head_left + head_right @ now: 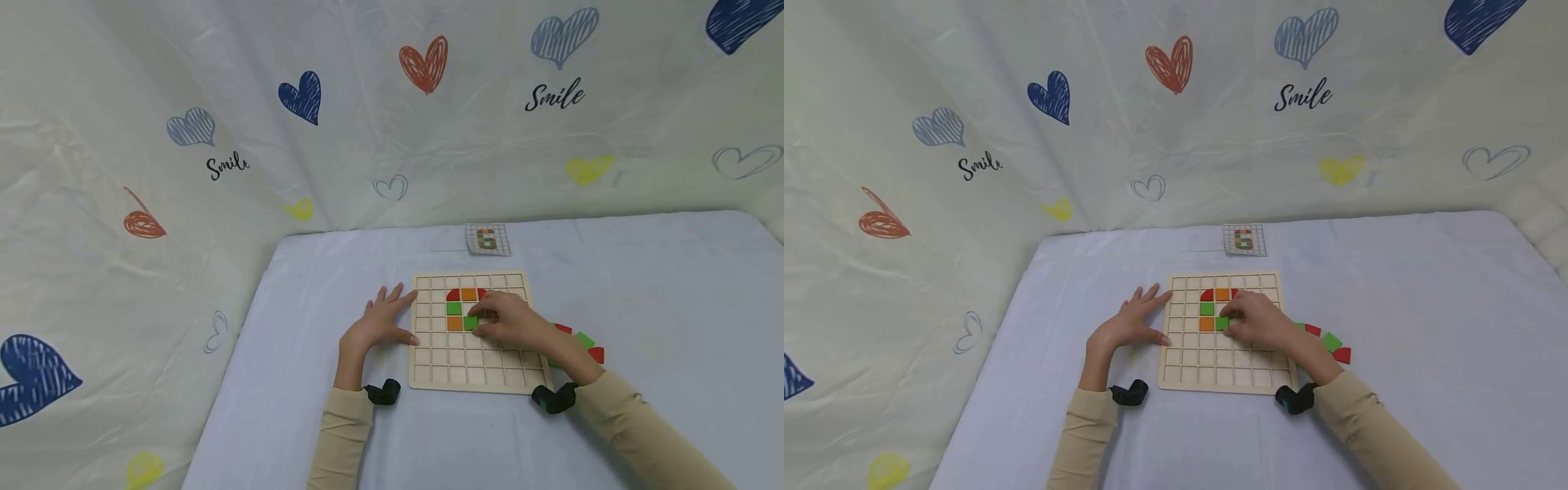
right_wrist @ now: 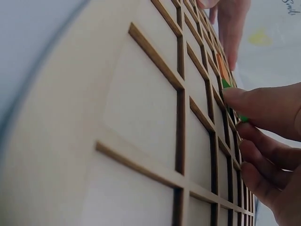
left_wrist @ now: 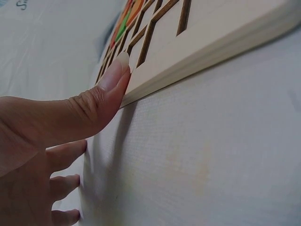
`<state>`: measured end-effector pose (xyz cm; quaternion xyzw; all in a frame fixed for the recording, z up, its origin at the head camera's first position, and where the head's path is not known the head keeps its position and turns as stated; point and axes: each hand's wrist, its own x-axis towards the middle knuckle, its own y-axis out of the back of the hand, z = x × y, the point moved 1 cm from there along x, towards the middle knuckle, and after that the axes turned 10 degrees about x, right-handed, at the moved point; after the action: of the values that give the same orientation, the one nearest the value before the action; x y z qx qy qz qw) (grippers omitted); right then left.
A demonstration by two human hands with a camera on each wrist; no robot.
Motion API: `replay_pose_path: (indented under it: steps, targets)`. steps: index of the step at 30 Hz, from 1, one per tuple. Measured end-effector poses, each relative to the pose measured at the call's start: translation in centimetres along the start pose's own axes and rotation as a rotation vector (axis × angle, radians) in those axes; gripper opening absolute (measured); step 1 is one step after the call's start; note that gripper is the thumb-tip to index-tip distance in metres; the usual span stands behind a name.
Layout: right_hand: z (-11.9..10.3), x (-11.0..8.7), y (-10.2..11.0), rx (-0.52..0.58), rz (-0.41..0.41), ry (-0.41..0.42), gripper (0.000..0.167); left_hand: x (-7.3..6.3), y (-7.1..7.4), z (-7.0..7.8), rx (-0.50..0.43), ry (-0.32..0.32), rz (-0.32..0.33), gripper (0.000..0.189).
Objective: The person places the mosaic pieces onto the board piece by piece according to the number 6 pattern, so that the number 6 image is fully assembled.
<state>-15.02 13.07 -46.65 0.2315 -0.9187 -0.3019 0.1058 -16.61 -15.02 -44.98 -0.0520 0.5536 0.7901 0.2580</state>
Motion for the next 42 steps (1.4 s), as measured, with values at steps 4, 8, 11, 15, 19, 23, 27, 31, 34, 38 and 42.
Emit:
replay_pose_path:
  steps: [4,8,11,15,19,23,27,31,34,38,42]
  targets:
    - [-0.1,0.0,-0.1,-0.012,0.002,0.011,0.024,0.0,0.0,0.0,-0.001,-0.001,-0.001,0.100]
    - [-0.1,-0.1,-0.1,-0.030,0.001,0.015,0.024,0.0,-0.1,0.1,-0.004,-0.002,-0.002,0.100]
    - [-0.2,-0.2,-0.1,-0.042,-0.001,0.013,0.025,0.0,-0.2,0.1,-0.005,-0.002,0.000,0.100]
    - [-0.3,-0.4,0.0,-0.053,0.007,0.020,0.026,0.0,-0.2,0.1,-0.006,0.000,0.002,0.100]
    - [-0.2,-0.8,0.2,-0.051,0.031,0.032,0.027,0.0,-0.3,0.1,-0.005,0.002,-0.001,0.100]
    - [0.1,-1.4,0.8,-0.046,0.057,0.036,0.025,-0.1,-0.2,0.1,-0.010,0.002,0.000,0.099]
    - [0.2,-2.2,1.5,-0.061,0.076,0.025,0.024,-0.2,-0.1,0.1,-0.013,0.000,0.004,0.099]
    - [0.2,-3.1,2.3,-0.087,0.100,0.017,0.025,-0.2,-0.1,0.1,-0.004,0.003,0.004,0.099]
    - [0.3,-3.9,3.0,-0.093,0.116,0.024,0.023,0.0,-0.1,0.0,0.007,0.006,0.005,0.100]
    - [0.7,-4.9,3.8,-0.107,0.129,0.026,0.022,0.0,-0.1,0.0,0.007,0.006,0.003,0.100]
    - [1.1,-5.9,4.4,-0.135,0.142,0.002,0.022,0.0,0.0,0.1,0.001,0.004,0.000,0.100]
